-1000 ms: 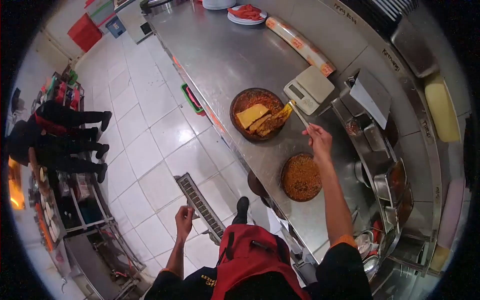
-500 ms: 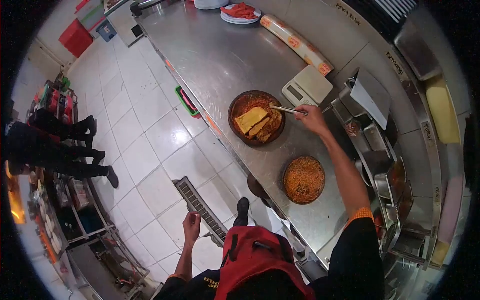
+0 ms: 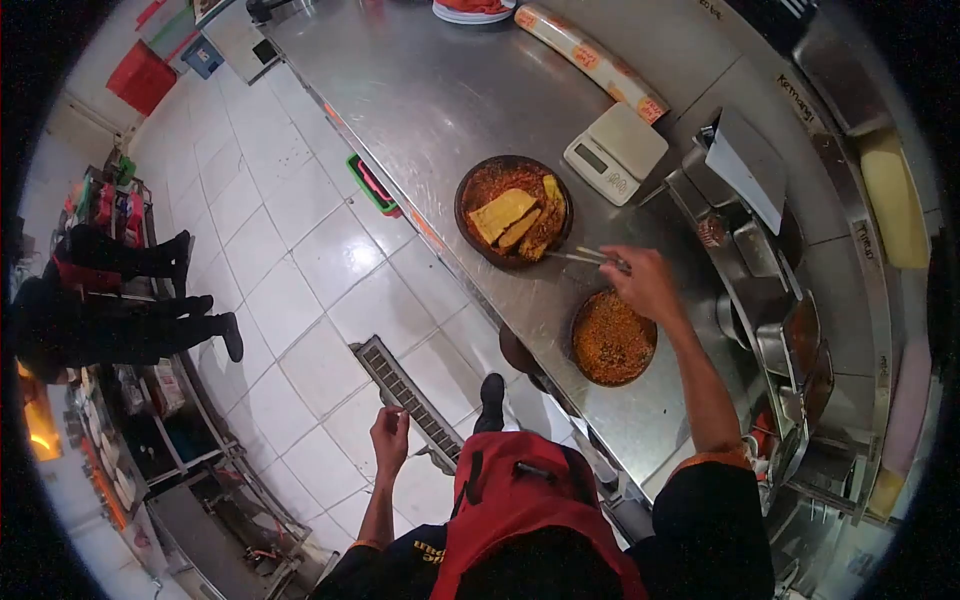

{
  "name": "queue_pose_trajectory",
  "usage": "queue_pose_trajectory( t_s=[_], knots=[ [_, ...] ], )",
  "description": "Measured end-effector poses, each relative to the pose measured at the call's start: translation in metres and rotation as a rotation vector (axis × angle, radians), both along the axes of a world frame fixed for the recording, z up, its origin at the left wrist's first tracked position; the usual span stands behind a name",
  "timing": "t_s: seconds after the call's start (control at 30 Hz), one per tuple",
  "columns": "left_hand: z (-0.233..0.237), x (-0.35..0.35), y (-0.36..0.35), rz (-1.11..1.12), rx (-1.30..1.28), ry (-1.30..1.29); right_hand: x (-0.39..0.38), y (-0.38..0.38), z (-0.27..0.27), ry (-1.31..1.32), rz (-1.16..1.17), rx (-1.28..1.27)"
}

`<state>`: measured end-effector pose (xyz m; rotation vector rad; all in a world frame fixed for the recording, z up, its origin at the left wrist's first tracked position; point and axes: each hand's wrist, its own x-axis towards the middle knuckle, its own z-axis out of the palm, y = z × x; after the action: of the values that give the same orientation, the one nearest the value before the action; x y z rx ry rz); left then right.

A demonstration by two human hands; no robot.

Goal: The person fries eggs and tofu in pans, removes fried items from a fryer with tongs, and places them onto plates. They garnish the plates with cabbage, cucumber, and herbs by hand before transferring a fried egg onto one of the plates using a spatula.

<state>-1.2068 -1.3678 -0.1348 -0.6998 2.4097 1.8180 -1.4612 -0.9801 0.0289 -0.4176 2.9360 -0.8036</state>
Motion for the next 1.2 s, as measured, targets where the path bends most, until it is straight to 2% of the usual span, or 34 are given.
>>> queue_pose_trajectory(
  t_s=[0.13, 0.2, 0.43, 0.5, 0.57, 0.63, 0.7, 0.73, 0.77, 0.83, 0.87, 0.9, 0.93, 0.97, 1.03, 1.07, 1.13, 1.17, 1.2],
  knots=[
    [0.003, -0.018, 0.011, -0.077, -0.015, 0.050, 0.002, -0.010, -0.017, 0.040, 0.020, -0.012],
    [0.007, -0.024, 0.014, -0.097, -0.022, 0.055, 0.003, -0.015, -0.012, -0.054, -0.045, -0.001],
    [0.017, -0.038, 0.036, -0.170, -0.025, 0.147, 0.020, -0.013, -0.024, 0.061, -0.048, -0.085],
    [0.011, -0.033, 0.044, -0.281, -0.052, 0.165, 0.044, -0.006, -0.007, -0.034, -0.175, -0.260],
    [-0.012, -0.023, 0.052, -0.243, 0.090, 0.100, 0.088, 0.015, 0.005, -0.052, -0.281, -0.320],
    [-0.022, -0.008, 0.066, -0.340, 0.099, 0.030, 0.150, 0.039, 0.013, -0.014, -0.338, -0.483],
    [-0.041, 0.007, 0.085, -0.497, 0.279, 0.099, 0.221, 0.064, 0.018, -0.006, -0.494, -0.542],
    [-0.025, 0.011, 0.102, -0.605, 0.217, 0.014, 0.263, 0.075, 0.020, -0.023, -0.560, -0.624],
    [-0.034, 0.016, 0.111, -0.703, 0.202, 0.001, 0.307, 0.083, 0.022, 0.006, -0.679, -0.612],
    [-0.003, 0.019, 0.160, -0.924, 0.186, 0.157, 0.388, 0.106, 0.020, 0.019, -0.875, -0.618],
    [0.013, 0.021, 0.181, -1.020, 0.101, 0.138, 0.430, 0.115, 0.020, 0.028, -1.015, -0.639],
    [0.022, 0.024, 0.204, -1.102, 0.015, 0.128, 0.469, 0.125, 0.019, 0.143, -1.143, -0.738],
    [0.023, 0.026, 0.226, -1.197, -0.009, 0.276, 0.509, 0.137, 0.023, 0.215, -1.262, -0.674],
    [0.029, 0.031, 0.248, -1.253, -0.044, 0.273, 0.545, 0.150, 0.027, 0.289, -1.381, -0.605],
    [0.059, 0.054, 0.298, -1.370, 0.021, 0.498, 0.608, 0.170, 0.062, 0.258, -1.620, -0.372],
    [0.046, 0.069, 0.318, -1.374, 0.020, 0.540, 0.640, 0.187, 0.050, 0.324, -1.612, -0.206],
    [0.072, 0.108, 0.368, -1.464, 0.128, 0.574, 0.684, 0.217, 0.026, 0.375, -1.518, -0.099],
    [0.082, 0.129, 0.392, -1.500, 0.196, 0.584, 0.701, 0.232, 0.000, 0.234, -1.570, 0.054],
    [0.084, 0.151, 0.412, -1.553, 0.208, 0.585, 0.707, 0.244, -0.013, 0.241, -1.521, 0.154]
  ],
)
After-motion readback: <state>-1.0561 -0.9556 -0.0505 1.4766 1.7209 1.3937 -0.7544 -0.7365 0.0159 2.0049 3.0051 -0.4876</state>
